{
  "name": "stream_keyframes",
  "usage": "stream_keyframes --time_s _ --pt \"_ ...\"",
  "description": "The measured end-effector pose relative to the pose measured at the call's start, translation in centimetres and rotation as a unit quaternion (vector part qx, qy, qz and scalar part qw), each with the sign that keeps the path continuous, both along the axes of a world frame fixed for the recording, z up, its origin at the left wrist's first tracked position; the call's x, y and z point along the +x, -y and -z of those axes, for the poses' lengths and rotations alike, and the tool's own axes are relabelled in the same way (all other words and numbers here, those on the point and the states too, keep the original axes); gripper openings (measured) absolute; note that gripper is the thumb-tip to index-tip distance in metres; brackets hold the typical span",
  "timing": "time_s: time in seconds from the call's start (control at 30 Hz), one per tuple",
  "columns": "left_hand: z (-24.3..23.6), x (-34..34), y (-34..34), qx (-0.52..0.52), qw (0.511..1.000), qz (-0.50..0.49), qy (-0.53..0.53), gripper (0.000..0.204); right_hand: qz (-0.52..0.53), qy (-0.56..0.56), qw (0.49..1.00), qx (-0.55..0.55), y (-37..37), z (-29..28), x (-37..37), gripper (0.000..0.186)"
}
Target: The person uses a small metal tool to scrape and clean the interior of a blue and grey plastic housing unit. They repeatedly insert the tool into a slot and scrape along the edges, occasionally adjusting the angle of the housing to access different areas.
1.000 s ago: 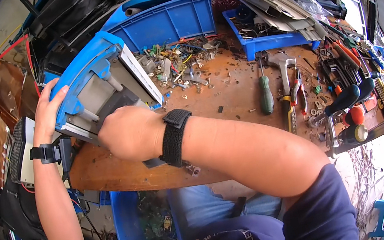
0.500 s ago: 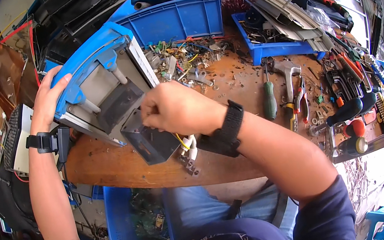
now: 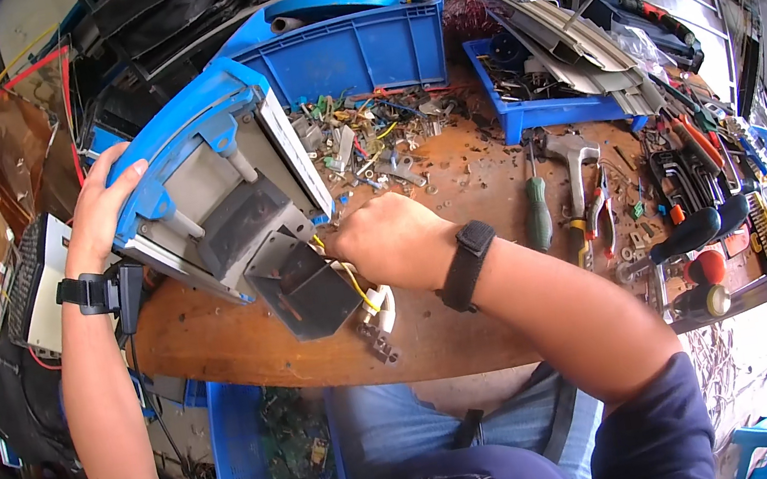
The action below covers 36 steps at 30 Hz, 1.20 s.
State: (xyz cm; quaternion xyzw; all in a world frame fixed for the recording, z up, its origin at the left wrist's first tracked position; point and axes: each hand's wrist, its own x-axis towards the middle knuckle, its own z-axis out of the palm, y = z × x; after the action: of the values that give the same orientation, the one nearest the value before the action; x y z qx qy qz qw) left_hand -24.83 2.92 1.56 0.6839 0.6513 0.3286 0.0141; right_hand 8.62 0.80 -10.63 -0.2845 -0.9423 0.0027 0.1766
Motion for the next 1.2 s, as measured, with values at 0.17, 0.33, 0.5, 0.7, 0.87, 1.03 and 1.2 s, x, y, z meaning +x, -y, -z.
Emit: stream_keyframes --time_s 0.17,0.33,0.5,0.7,0.87,1.03,1.2 --pt "-0.2 0.1 -0.1 -0.004 1.0 0.002 -0.008 0.061 -0.034 -0.06 0.998 0.005 -1.3 1.2 0.0 0.009" --pt "-0.1 -0.2 0.0 -0.005 1.0 -0.007 -0.016 0.061 -0.028 -0.082 0.995 -0.045 -1.4 1.2 -0.2 0.012" --pt "-0.4 0.7 0.3 -0.007 1.0 -0.004 -0.012 0.062 -0.015 -0.09 0.994 -0.068 -1.8 1.6 -0.2 0.012" --pt "-0.2 0.2 0.1 -0.006 1.0 -0.01 -0.014 0.062 -0.014 -0.107 0.992 -0.068 -1.9 1.8 -0.3 0.011" --pt "-0.2 0.2 0.1 -0.004 1.0 0.003 -0.001 0.066 -0.017 -0.126 0.99 -0.067 -2.0 1.9 -0.2 0.011" --pt "-0.1 0.0 -0.1 0.004 1.0 0.007 -0.007 0.066 -0.012 -0.125 0.99 -0.062 -2.1 2.1 -0.3 0.011" --pt "-0.2 0.2 0.1 0.0 1.0 -0.006 -0.014 0.061 -0.009 -0.135 0.988 -0.079 -2.2 2.3 -0.3 0.013"
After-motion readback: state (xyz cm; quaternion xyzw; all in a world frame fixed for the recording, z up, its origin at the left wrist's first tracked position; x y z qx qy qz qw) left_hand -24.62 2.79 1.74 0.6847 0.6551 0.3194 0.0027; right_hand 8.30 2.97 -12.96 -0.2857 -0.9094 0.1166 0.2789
